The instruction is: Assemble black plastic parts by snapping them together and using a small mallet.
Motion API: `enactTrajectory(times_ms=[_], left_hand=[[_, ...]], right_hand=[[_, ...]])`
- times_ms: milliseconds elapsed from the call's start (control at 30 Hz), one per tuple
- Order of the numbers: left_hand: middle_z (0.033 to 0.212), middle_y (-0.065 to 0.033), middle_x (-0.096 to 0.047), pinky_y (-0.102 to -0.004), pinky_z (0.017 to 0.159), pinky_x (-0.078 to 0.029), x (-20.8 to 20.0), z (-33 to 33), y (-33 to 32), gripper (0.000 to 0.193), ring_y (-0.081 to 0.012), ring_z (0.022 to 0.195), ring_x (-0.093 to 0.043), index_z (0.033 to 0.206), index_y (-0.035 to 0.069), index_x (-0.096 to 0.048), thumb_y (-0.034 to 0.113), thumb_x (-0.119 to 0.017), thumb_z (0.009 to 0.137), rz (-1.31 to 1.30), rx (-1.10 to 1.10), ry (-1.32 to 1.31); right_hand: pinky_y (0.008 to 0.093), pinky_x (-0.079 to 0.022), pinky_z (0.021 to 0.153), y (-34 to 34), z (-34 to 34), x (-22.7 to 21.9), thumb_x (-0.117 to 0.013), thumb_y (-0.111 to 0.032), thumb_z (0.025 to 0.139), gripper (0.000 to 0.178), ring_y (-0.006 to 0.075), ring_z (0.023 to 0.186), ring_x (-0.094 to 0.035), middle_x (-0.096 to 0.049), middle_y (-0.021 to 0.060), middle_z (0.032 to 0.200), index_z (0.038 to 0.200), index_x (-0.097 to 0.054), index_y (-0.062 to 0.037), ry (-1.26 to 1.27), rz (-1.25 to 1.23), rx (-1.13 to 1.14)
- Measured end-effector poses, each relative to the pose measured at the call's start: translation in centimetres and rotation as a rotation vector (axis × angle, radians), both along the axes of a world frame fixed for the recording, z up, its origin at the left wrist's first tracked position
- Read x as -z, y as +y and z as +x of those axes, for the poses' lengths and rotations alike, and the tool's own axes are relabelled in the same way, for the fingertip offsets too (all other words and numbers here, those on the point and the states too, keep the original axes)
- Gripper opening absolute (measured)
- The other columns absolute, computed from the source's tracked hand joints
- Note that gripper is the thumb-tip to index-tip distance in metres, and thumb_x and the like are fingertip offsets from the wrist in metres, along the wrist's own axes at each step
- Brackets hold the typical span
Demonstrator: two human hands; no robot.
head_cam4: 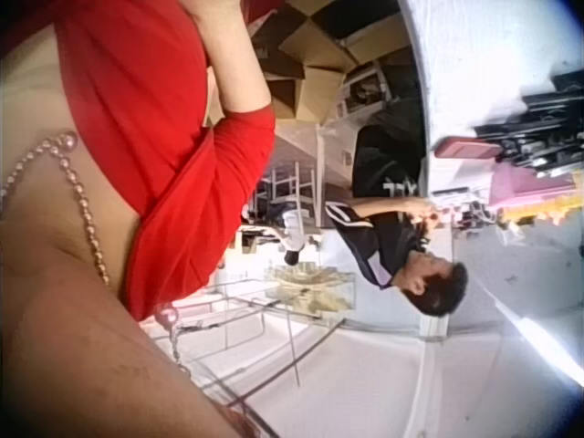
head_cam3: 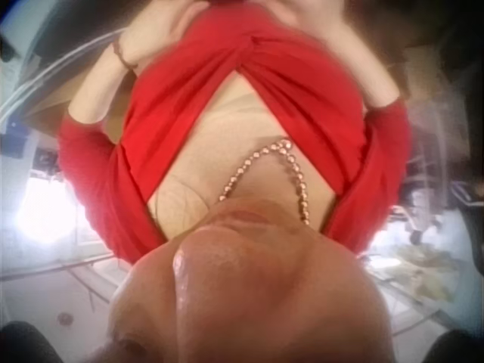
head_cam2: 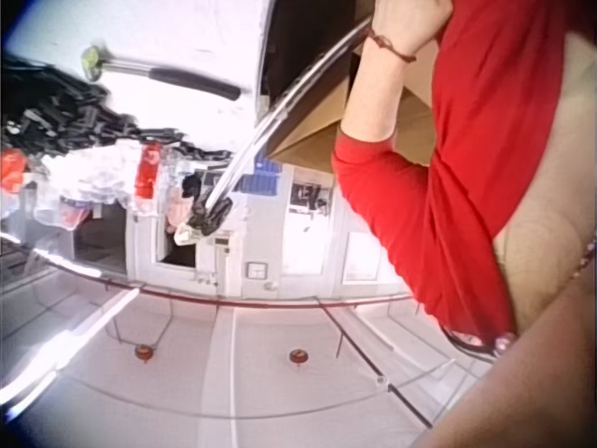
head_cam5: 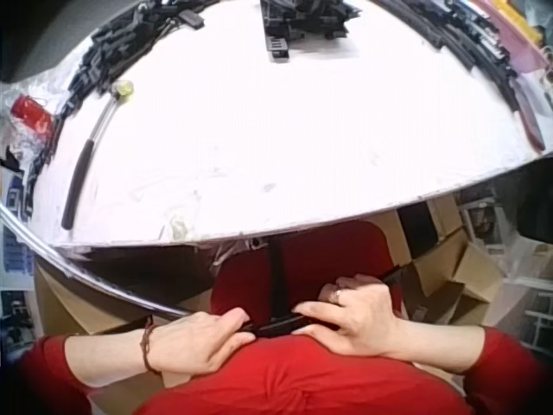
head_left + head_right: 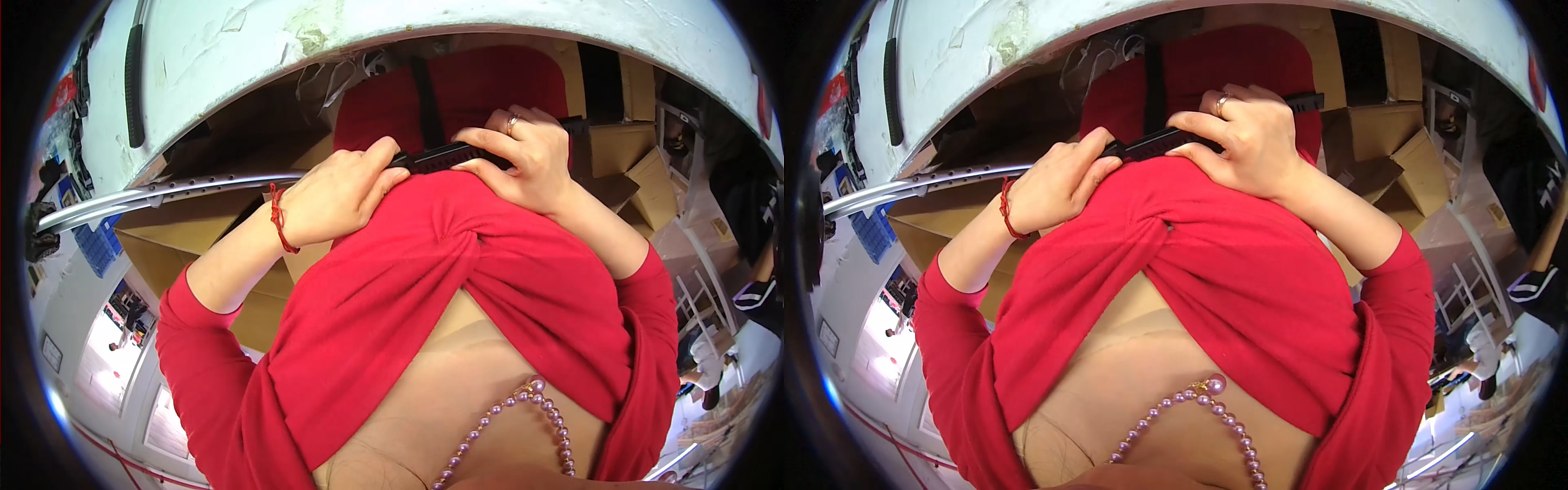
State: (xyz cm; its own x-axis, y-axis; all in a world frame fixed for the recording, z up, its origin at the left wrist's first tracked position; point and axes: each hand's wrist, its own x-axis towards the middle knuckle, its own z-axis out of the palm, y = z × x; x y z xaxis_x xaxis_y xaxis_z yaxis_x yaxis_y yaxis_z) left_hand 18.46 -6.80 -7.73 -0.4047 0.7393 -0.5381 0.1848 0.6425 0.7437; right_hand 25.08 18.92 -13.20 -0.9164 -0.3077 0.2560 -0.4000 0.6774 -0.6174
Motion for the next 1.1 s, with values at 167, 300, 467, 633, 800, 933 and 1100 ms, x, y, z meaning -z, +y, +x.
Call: enactTrajectory(times_ms=[167,300,467,633,800,933,1100], left_hand=[[0.070,-0.0253,-0.057,-0.0491,0.061,-0.042,0.2,0.3,-0.1,0.017,-0.0451,0.070,-0.057,0.101,0.000,-0.046,0.016,-0.051,0.102,0.002,0.017,0.008],[0.067,-0.0250,-0.056,-0.0495,0.060,-0.043,0.5,0.1,-0.1,0.019,-0.0453,0.068,-0.058,0.102,0.000,-0.046,0.019,-0.051,0.102,-0.026,0.066,0.017],[0.068,-0.0253,-0.058,-0.0494,0.061,-0.043,1.0,-0.1,0.0,0.021,-0.0448,0.070,-0.059,0.103,-0.001,-0.047,0.020,-0.050,0.102,-0.019,0.092,0.010],[0.077,-0.0262,-0.062,-0.0508,0.068,-0.045,1.7,-0.6,-0.1,0.032,-0.0448,0.079,-0.061,0.102,-0.001,-0.052,0.030,-0.048,0.104,-0.024,0.084,-0.111],[0.079,-0.0267,-0.062,-0.0513,0.072,-0.046,1.5,-1.0,0.0,0.034,-0.0447,0.083,-0.062,0.103,-0.002,-0.051,0.032,-0.047,0.105,-0.038,0.085,-0.191],[0.078,-0.0273,-0.061,-0.0511,0.073,-0.046,1.3,-0.6,0.3,0.034,-0.0447,0.083,-0.061,0.102,-0.003,-0.051,0.031,-0.046,0.105,-0.070,0.105,-0.121],[0.082,-0.0271,-0.062,-0.0507,0.075,-0.047,1.6,-0.7,0.4,0.034,-0.0443,0.087,-0.061,0.102,-0.002,-0.052,0.031,-0.046,0.104,-0.108,0.169,-0.027]], right_hand=[[0.0321,-0.045,0.054,-0.2,0.4,-0.7,-0.080,-0.035,0.071,0.026,0.0175,0.061,-0.057,-0.059,-0.0012,0.070,0.091,-0.075,-0.0202,0.001,0.042,0.014],[0.0316,-0.046,0.053,-0.5,0.9,0.0,-0.080,-0.036,0.072,0.025,0.0176,0.062,-0.058,-0.060,-0.0009,0.069,0.091,-0.076,-0.0208,-0.027,0.014,0.021],[0.0320,-0.046,0.053,-0.4,1.4,0.5,-0.079,-0.036,0.072,0.025,0.0180,0.061,-0.058,-0.059,-0.0010,0.069,0.092,-0.075,-0.0207,-0.070,0.013,0.013],[0.0323,-0.047,0.054,-0.4,1.3,0.6,-0.079,-0.035,0.072,0.027,0.0189,0.061,-0.058,-0.059,-0.0001,0.070,0.094,-0.074,-0.0205,-0.006,0.063,-0.002],[0.0324,-0.047,0.054,-0.3,1.3,0.8,-0.079,-0.035,0.072,0.027,0.0187,0.061,-0.058,-0.058,0.0003,0.069,0.093,-0.074,-0.0197,0.034,0.054,-0.012],[0.0323,-0.048,0.055,-0.4,1.8,1.3,-0.079,-0.035,0.072,0.027,0.0186,0.061,-0.057,-0.058,0.0003,0.069,0.093,-0.074,-0.0193,-0.023,0.036,0.021],[0.0324,-0.047,0.055,-0.3,1.6,1.6,-0.079,-0.037,0.072,0.027,0.0192,0.061,-0.057,-0.058,0.0003,0.069,0.092,-0.075,-0.0191,-0.005,0.044,0.008]])
